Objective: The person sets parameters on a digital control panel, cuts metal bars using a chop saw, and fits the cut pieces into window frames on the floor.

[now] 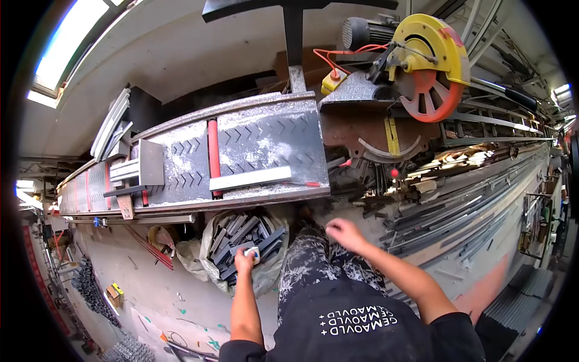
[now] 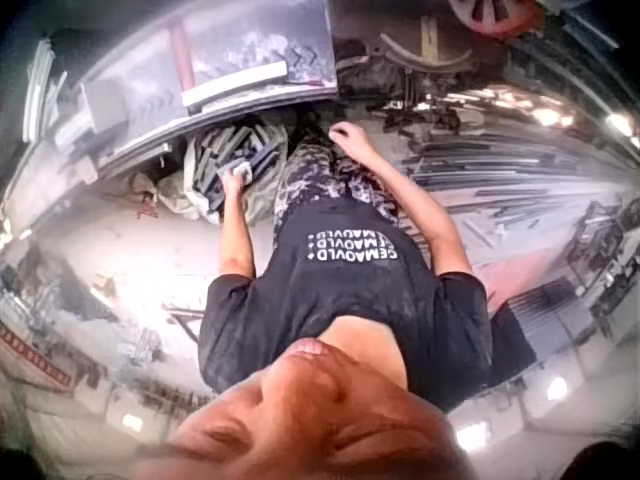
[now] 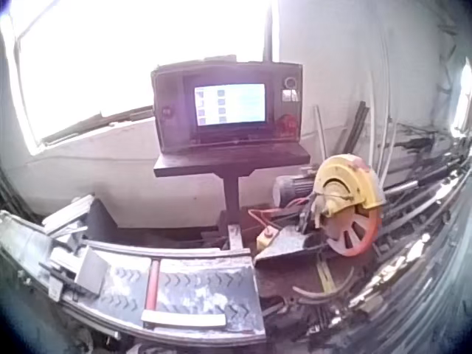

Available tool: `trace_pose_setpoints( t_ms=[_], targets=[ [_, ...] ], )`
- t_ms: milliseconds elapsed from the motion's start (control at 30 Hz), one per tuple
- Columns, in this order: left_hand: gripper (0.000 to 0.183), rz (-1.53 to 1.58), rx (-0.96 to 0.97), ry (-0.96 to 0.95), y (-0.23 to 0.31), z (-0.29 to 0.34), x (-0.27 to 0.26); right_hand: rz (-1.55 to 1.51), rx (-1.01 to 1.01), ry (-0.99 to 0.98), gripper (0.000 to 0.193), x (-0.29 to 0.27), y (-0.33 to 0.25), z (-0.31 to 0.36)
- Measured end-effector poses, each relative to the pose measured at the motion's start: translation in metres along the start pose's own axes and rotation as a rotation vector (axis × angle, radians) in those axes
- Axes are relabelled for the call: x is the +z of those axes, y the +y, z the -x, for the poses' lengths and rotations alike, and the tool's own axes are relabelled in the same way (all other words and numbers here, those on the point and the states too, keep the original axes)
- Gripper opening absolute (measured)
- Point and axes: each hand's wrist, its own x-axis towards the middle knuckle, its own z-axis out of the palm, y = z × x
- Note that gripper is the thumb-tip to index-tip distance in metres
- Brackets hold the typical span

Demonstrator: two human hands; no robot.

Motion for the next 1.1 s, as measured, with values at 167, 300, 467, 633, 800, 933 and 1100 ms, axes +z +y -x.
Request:
trace_pose_setpoints(
  t_ms=[167, 300, 467, 633, 800, 933, 1100],
  targets=[
    [0.051, -0.131, -0.140, 0.083, 0.007, -0.051, -0.038, -0.187, 0.021, 0.154, 0.025, -0.028, -0.061, -0.074],
    [0.055, -0.237, -0.226, 0.324, -0.008, -0.033, -0.044, -0.090, -0.178, 0.145, 0.024, -0.048, -0.092, -0.095],
    [0.051, -0.119, -0.129, 0.519, 0.062, -0.011, -0.050, 0.086, -0.560, 0.446, 0.023, -0.149, -0.207, -0.128],
    [0.036, 0.032, 0.100, 0.537, 0.100, -0.013, -0.030, 0.211, -1.026, 0.942, 0.029, -0.255, -0.360, -0.147],
    [0.025, 0.203, 0.089, 0.477, 0.109, -0.011, 0.024, 0.584, -1.116, 1.167, 0.047, -0.300, -0.430, -0.187],
    [0.027, 0.254, -0.045, 0.401, 0.109, 0.006, 0.054, 0.778, -1.022, 1.207, 0.049, -0.316, -0.430, -0.205],
    [0.024, 0.251, -0.251, 0.338, 0.065, 0.020, 0.070, 0.693, -1.166, 1.221, 0.044, -0.311, -0.440, -0.213]
  ],
)
